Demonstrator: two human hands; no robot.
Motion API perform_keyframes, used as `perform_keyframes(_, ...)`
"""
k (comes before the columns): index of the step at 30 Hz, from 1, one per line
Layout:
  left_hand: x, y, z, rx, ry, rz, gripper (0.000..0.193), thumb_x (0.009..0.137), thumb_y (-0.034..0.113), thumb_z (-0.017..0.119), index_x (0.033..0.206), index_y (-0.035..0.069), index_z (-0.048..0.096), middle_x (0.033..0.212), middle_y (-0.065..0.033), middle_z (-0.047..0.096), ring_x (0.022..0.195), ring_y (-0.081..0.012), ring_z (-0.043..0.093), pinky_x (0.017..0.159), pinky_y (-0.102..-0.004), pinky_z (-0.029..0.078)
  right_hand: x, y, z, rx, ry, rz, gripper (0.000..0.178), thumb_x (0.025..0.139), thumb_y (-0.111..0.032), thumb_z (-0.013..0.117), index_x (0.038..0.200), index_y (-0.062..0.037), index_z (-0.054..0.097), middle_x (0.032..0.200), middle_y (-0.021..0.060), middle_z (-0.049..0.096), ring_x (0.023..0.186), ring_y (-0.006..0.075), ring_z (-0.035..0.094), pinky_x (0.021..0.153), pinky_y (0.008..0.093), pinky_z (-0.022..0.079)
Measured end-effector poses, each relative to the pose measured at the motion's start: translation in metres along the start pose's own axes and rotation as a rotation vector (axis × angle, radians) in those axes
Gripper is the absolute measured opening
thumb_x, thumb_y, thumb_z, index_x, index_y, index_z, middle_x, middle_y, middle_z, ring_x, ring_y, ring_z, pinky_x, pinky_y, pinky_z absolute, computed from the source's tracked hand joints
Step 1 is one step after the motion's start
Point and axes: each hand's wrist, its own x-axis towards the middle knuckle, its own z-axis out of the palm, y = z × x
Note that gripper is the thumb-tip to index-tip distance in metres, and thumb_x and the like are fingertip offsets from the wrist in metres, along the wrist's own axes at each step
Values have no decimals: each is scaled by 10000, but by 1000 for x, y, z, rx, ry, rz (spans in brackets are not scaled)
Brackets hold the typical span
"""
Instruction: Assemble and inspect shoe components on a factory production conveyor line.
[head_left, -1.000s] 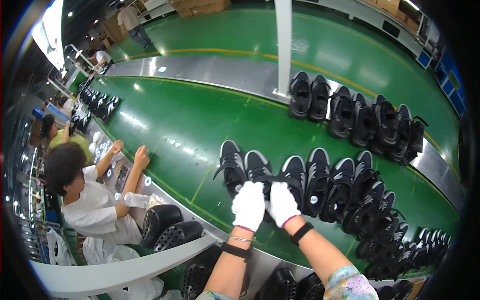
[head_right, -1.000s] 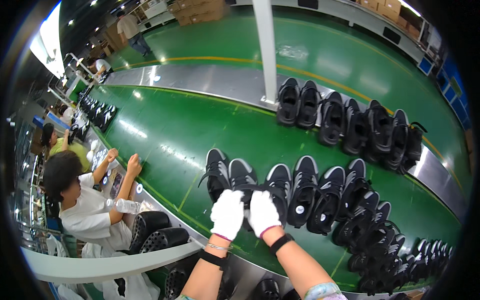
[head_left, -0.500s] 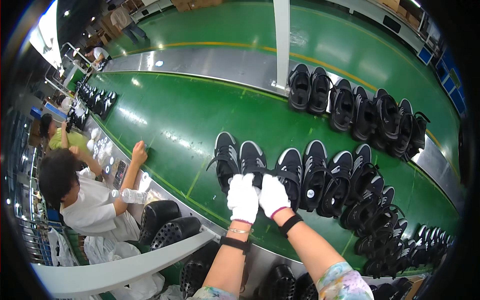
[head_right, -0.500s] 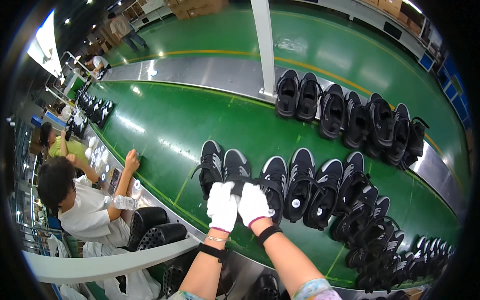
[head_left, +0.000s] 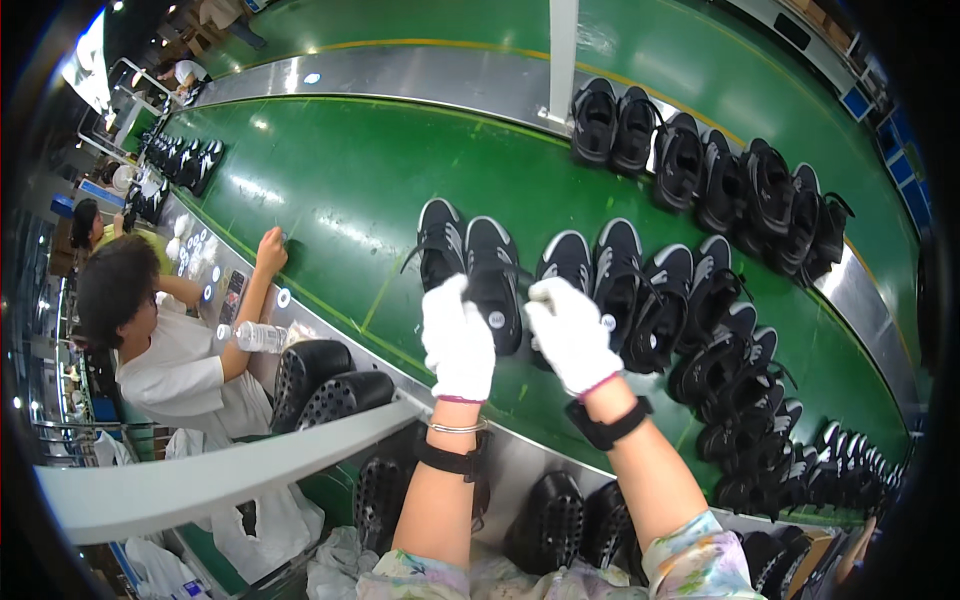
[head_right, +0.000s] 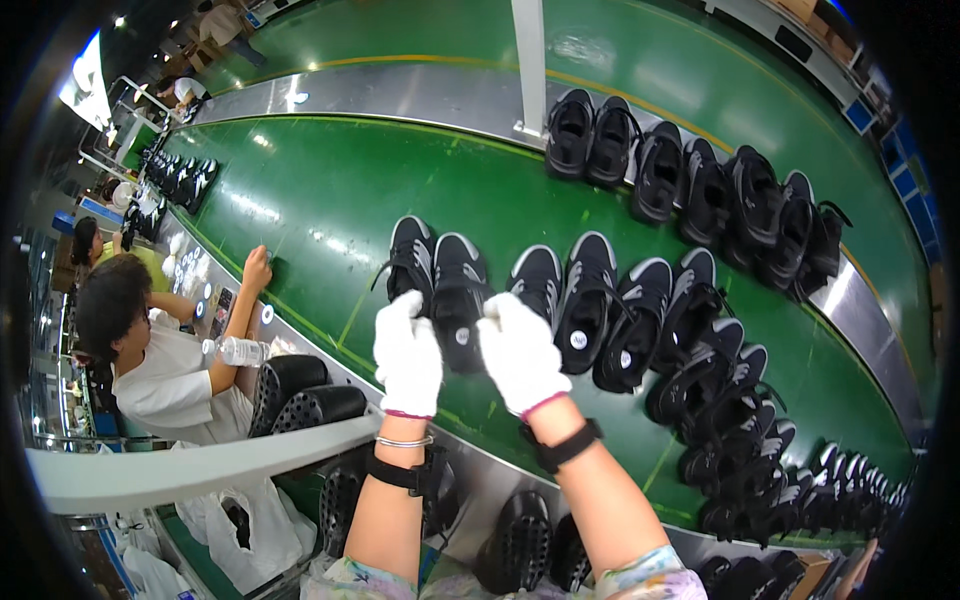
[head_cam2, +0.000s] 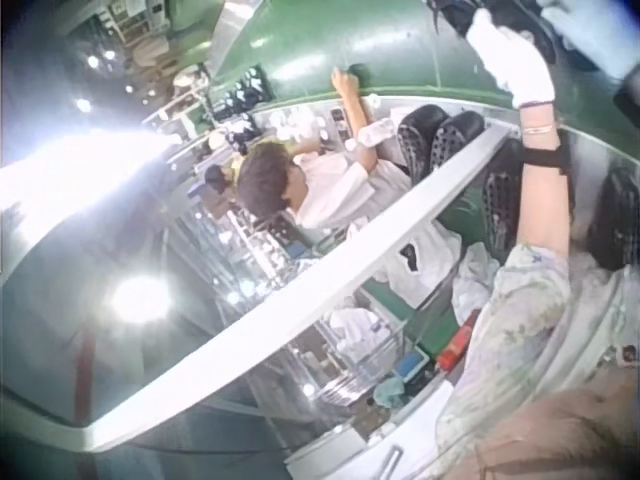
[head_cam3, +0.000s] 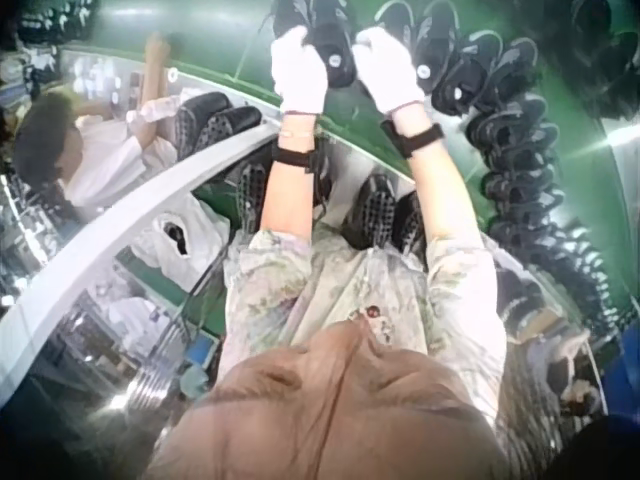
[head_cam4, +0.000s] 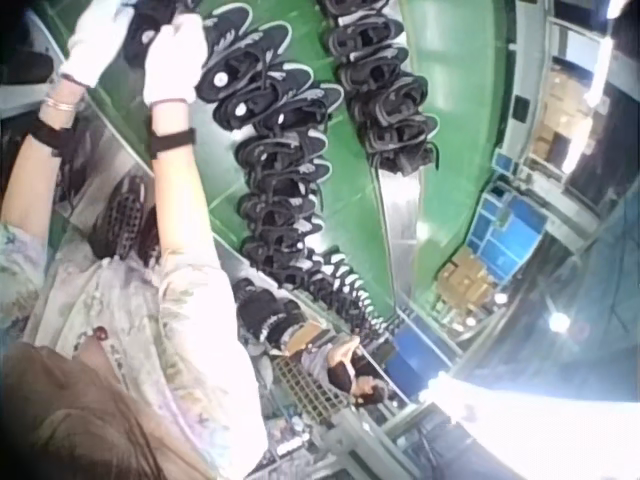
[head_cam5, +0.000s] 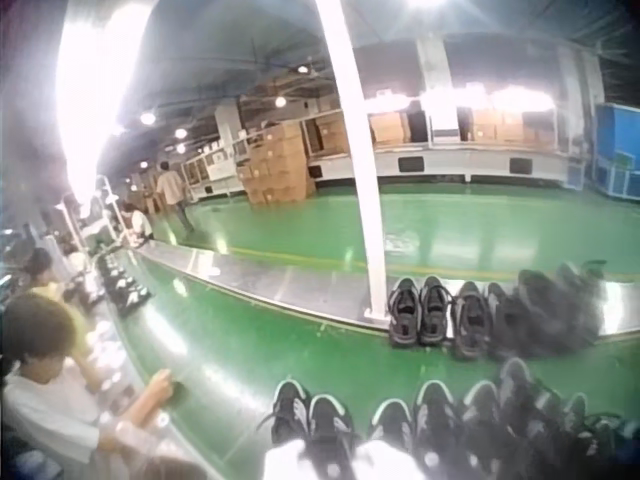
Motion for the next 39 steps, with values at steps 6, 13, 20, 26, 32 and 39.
perform_keyframes(6,-17,71,-81,-443,-179,-322,301,962,54,571,1257,10,607,1055,-79,661,815,-104,621,661,-236,544,-106,-64,-87,386,-20,290,128,943,-95,602,1041,-26,649,760,30,628,602,85,570,566,249,491)
perform_keyframes(13,-63,137,-187,-753,-397,-493,322,973,50,563,1288,-17,581,1122,-103,659,869,-126,622,700,-236,513,-239,-82,-128,-72,-233,265,158,895,-115,625,1017,-22,662,923,173,679,826,315,676,763,369,536)
perform_keyframes(20,-113,111,-262,-705,-462,-391,328,951,0,588,1277,-39,589,1138,-143,666,842,-133,637,660,-226,515,-338,-50,-106,-558,-407,124,293,823,-164,694,1103,-107,629,939,171,611,871,379,640,738,458,533)
perform_keyframes(26,-137,67,-295,-658,-386,-542,323,943,7,598,1264,-24,601,1116,-128,671,845,-132,644,652,-224,517,-363,-17,-72,-759,-376,-47,276,773,-133,690,1024,-78,590,949,168,567,851,368,619,725,481,531)
perform_keyframes(32,-147,46,-321,-646,-366,-494,306,950,29,600,1253,-13,611,1095,-105,673,847,-120,637,672,-234,522,-342,-43,-71,-846,-528,132,250,779,-81,636,1020,-55,575,995,223,582,911,417,620,762,503,527)
perform_keyframes(39,-149,78,-301,-1344,-566,-497,809,914,436,688,1471,-41,346,1318,-187,543,1164,-256,577,945,-386,528,-306,-183,-123,-322,-546,-204,385,698,-275,768,899,-33,547,874,180,588,813,346,593,729,432,483)
